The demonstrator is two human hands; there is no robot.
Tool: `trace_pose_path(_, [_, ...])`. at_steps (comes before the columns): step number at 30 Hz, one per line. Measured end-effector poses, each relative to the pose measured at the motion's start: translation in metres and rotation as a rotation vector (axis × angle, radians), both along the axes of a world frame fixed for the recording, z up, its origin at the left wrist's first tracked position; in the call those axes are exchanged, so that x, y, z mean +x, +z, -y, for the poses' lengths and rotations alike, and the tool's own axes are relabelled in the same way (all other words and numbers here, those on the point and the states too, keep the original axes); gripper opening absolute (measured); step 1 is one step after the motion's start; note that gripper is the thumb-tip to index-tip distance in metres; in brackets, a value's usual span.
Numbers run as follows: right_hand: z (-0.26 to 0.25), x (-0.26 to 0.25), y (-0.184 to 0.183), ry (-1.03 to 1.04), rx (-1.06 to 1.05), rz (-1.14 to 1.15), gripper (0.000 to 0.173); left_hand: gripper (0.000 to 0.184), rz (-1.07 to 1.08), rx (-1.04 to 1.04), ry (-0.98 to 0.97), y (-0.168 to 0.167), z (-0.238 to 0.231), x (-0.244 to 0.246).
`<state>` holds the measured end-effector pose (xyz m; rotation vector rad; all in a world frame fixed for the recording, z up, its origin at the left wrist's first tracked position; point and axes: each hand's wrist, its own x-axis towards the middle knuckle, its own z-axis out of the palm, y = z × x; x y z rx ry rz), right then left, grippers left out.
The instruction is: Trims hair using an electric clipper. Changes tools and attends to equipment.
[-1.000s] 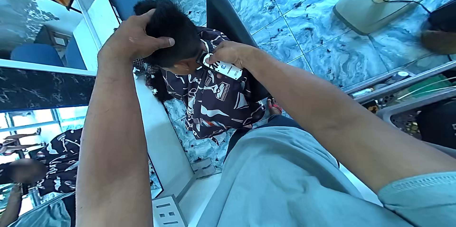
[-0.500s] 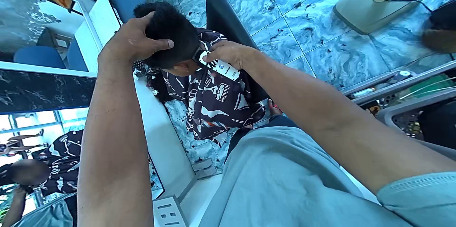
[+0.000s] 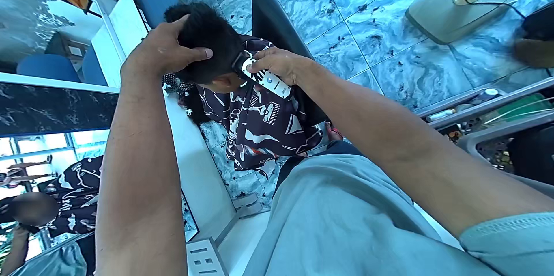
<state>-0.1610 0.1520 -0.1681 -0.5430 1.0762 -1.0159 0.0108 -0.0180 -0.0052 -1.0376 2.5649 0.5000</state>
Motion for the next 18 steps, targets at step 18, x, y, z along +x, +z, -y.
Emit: trace_pose_path(18, [0.004, -0.009, 0.030, 0.051, 0.108, -0.179, 0.035, 0.069, -0.009, 0.005, 0.006, 0.000, 0.000, -0.002])
